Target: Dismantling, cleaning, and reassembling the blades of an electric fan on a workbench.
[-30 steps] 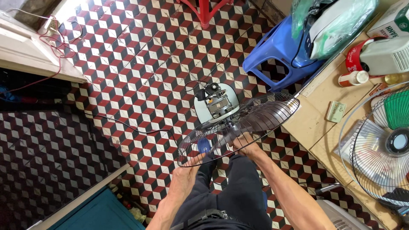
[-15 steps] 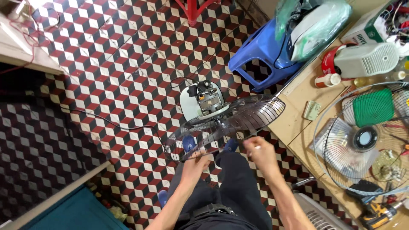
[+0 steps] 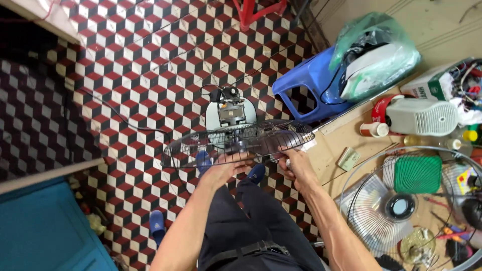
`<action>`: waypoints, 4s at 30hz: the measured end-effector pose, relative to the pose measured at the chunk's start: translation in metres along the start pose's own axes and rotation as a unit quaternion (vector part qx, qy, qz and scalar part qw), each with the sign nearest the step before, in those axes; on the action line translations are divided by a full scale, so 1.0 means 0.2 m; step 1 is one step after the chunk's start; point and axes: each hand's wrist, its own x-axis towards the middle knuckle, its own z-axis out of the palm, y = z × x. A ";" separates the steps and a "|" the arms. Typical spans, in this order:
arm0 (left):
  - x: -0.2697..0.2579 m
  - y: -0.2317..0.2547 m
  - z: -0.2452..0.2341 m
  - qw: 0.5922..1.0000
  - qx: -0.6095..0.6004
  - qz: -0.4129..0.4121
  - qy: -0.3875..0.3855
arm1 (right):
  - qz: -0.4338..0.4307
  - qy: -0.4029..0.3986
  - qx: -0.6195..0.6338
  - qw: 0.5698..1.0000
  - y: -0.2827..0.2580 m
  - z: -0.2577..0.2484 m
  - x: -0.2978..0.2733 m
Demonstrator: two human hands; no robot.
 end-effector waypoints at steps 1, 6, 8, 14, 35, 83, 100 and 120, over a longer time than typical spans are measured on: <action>0.01 -0.02 0.00 1.000 -0.006 0.005 0.005 | 0.002 -0.006 -0.007 1.000 0.01 -0.02 0.01; 0.04 -0.06 0.02 0.993 0.108 0.047 0.009 | 0.031 -0.064 0.012 0.997 -0.02 -0.03 0.05; 0.02 0.00 0.14 0.987 0.135 0.035 0.082 | 0.031 -0.059 0.009 0.998 -0.03 -0.01 0.04; 0.19 -0.13 0.09 0.913 0.303 0.127 0.243 | 0.025 -0.054 0.014 0.998 -0.05 0.00 0.06; -0.19 -0.05 0.17 0.937 0.261 0.101 0.208 | -0.024 -0.027 -0.017 0.999 -0.02 0.00 -0.11; -0.57 0.40 0.53 0.105 0.976 0.189 -0.035 | -0.291 0.261 -0.307 0.868 0.52 0.79 0.10; -0.29 0.40 0.08 0.224 0.947 0.228 0.039 | -0.090 0.233 -0.302 0.920 0.50 0.77 0.35; -0.42 0.52 0.19 0.028 0.792 0.576 0.199 | -0.576 0.119 -0.459 0.666 1.00 0.54 0.83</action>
